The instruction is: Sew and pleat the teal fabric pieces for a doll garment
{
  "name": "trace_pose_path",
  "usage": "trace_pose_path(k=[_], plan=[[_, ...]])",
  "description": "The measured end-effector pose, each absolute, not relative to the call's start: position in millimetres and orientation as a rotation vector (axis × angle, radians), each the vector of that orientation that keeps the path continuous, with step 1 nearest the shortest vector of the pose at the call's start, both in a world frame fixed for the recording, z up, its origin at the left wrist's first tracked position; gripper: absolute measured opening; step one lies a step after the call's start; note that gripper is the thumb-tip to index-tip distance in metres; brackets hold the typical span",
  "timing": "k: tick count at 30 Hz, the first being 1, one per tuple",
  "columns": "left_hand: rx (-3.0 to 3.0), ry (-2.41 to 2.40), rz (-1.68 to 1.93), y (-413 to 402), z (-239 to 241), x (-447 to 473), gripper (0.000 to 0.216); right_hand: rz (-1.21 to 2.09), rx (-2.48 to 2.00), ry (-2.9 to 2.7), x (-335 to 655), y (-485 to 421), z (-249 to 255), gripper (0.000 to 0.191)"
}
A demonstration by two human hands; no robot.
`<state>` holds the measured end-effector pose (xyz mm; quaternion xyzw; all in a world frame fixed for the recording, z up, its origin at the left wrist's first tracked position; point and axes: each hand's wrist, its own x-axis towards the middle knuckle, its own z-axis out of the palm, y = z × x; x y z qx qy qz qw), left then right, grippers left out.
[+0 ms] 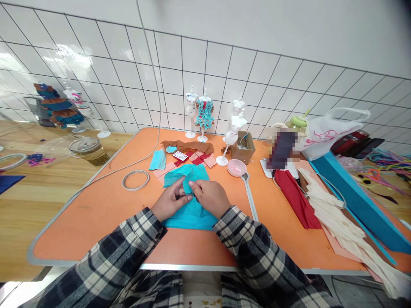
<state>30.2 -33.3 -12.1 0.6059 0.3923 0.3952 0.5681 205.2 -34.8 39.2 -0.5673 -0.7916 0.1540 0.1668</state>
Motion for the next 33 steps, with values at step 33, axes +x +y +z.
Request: trace_pose_path(k=[33], plan=[[1.441, 0.910, 0.962, -31.5, -18.6, 30.0, 0.097, 0.488, -1.645, -2.236, 209.0, -38.6, 36.8, 0.053]])
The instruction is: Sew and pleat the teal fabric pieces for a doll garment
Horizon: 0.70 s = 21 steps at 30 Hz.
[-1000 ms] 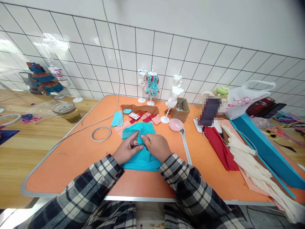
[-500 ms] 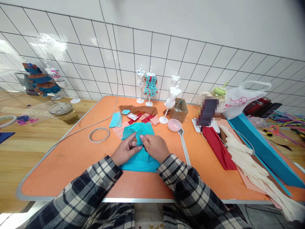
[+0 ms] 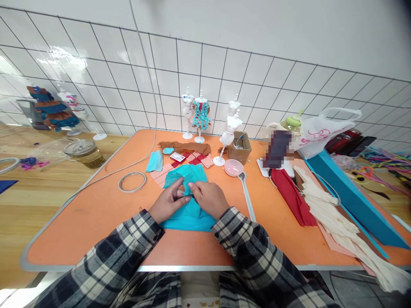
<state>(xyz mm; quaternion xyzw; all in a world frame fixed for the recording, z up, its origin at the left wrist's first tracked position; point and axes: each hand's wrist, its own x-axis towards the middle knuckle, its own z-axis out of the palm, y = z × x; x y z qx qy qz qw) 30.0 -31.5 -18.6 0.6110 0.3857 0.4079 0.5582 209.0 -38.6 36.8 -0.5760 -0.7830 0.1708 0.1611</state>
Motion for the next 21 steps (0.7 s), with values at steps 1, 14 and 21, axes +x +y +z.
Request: trace_pose_path(k=[1, 14, 21], plan=[[1.449, 0.914, 0.953, -31.7, -17.6, 29.9, 0.098, 0.504, -1.639, -2.231, 209.8, -38.7, 36.5, 0.053], [1.460, 0.873, 0.923, -32.5, -12.5, 28.3, 0.097, 0.478, -1.705, -2.185, 221.9, -42.5, 31.0, 0.053], [1.473, 0.844, 0.898, -35.8, -4.4, 31.4, 0.097, 0.489, -1.684, -2.183, 218.4, -43.1, 33.0, 0.053]])
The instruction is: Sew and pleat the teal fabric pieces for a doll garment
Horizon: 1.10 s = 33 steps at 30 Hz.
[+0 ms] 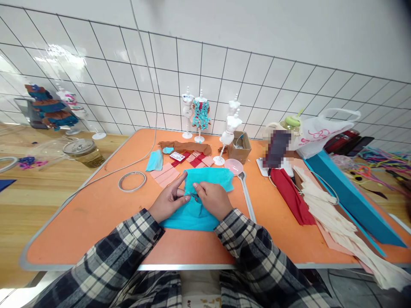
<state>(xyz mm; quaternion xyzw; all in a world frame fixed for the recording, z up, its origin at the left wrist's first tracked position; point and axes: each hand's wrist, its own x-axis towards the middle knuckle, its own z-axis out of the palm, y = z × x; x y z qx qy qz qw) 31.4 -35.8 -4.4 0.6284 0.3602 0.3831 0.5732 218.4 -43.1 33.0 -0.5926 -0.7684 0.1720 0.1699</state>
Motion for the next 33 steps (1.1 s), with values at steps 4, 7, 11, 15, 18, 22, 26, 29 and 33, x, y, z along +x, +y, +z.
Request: trace_pose_path(k=[4, 7, 11, 15, 18, 22, 26, 29, 33], plan=[[1.484, 0.849, 0.853, -39.3, 5.0, 34.1, 0.094, 0.461, -1.691, -2.206, 216.3, -41.6, 32.2, 0.053], [1.489, 0.853, 0.847, -40.0, 7.5, 35.0, 0.093, 0.481, -1.692, -2.208, 216.4, -41.4, 31.3, 0.053], [1.494, 0.852, 0.839, -39.1, 4.3, 34.8, 0.094, 0.629, -1.615, -2.178, 216.3, -42.4, 31.2, 0.055], [1.518, 0.879, 0.822, -38.4, 0.5, 35.0, 0.093, 0.626, -1.621, -2.180, 216.0, -42.2, 30.8, 0.054], [1.545, 0.893, 0.820, -38.5, 0.1, 35.0, 0.092, 0.597, -1.638, -2.195, 216.4, -41.8, 29.7, 0.052], [1.541, 0.898, 0.808, -38.6, 0.9, 34.6, 0.091, 0.672, -1.580, -2.165, 216.6, -42.2, 28.3, 0.053], [1.523, 0.882, 0.796, -39.7, -1.0, 36.0, 0.093, 0.606, -1.617, -2.187, 216.1, -42.5, 27.2, 0.052], [1.509, 0.832, 0.794, -40.4, -3.2, 37.6, 0.094, 0.553, -1.644, -2.216, 216.0, -42.9, 27.5, 0.051], [1.498, 0.845, 0.793, -40.3, -3.4, 37.1, 0.095, 0.601, -1.610, -2.200, 216.3, -43.3, 29.4, 0.052]])
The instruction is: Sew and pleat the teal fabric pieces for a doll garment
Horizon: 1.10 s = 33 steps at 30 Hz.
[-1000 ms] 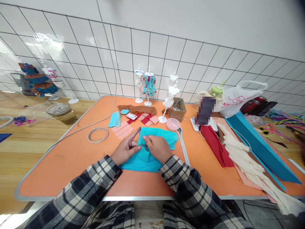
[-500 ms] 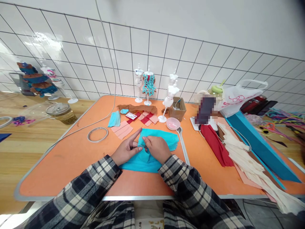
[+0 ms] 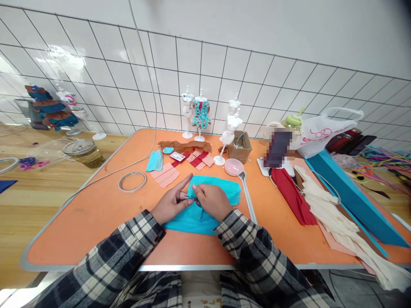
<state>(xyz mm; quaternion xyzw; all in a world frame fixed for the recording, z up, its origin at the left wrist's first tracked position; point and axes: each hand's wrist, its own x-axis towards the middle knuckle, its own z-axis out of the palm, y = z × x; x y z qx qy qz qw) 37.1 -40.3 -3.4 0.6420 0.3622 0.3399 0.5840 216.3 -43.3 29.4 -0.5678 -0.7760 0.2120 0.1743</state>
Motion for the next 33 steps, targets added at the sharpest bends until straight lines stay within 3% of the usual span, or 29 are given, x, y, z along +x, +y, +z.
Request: trace_pose_path(k=[33], plan=[[1.462, 0.784, 0.798, -41.6, -3.1, 39.5, 0.101, 0.734, -1.491, -2.054, 218.6, -44.0, 18.7, 0.051]])
